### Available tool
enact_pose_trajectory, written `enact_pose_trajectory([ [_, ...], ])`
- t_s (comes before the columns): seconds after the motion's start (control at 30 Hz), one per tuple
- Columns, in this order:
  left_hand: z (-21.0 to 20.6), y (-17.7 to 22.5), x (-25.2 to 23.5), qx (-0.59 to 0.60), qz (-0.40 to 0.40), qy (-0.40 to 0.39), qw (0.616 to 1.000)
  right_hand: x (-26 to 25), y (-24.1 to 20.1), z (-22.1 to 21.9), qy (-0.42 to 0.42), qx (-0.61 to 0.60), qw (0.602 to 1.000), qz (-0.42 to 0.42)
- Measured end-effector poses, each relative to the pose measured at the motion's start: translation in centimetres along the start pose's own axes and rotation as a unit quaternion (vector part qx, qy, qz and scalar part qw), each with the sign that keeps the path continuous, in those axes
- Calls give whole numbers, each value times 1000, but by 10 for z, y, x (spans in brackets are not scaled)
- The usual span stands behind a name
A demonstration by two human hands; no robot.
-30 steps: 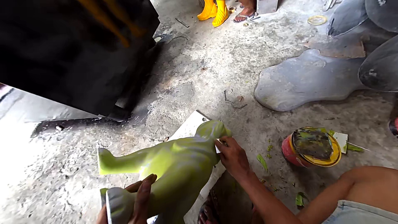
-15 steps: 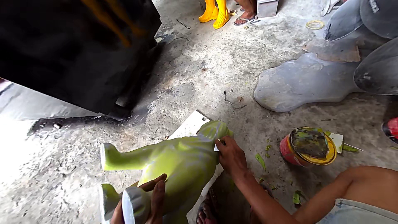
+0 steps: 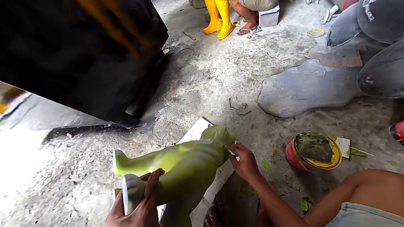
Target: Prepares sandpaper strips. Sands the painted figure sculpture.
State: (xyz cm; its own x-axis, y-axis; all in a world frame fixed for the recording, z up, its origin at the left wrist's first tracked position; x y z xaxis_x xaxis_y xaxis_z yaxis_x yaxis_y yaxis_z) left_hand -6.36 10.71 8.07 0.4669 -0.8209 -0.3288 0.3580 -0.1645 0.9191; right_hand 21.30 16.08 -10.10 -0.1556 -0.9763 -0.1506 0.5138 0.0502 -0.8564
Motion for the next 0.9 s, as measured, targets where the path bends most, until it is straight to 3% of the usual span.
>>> enact_pose_trajectory([
  [0.1, 2, -5, -7, 9, 12, 11, 1000, -11, 6, 8, 60, -55, 997, 12],
  [0.23, 0, -3, -7, -3, 21, 12, 1000, -22, 0, 4, 62, -39, 996, 52],
  [0.43, 0, -2, -3, -1, 13, 9, 1000, -3, 1, -20, 37, 132, 982, 127],
  [0.53, -1, 0, 0, -6, 2, 6, 1000, 5, 15, -15, 8, 214, 963, 165],
  [0.63, -2, 4, 5, -20, -17, 1, 1000, 6, 26, 3, -9, 217, 959, 183],
  [0.8, -5, 11, 24, -45, -58, -11, 997, -13, -17, 23, -7, 174, 963, 207],
  [0.9, -8, 16, 34, -51, -79, -29, 995, -22, -37, 12, -53, 226, 960, 158],
])
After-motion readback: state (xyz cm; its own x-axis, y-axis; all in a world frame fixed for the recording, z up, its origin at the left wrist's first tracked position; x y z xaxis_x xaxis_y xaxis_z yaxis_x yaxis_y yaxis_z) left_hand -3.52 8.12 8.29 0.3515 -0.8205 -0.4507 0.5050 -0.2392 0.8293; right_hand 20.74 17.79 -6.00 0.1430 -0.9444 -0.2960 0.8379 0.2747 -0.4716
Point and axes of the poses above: each hand's wrist, its own x-axis away from the middle knuckle, its own z-axis out of the back of the hand, y = z × x, the point moved 5 cm from there along -x, towards the middle knuckle, and after that the axes turned 3 degrees about -z, right-handed, at the moved point
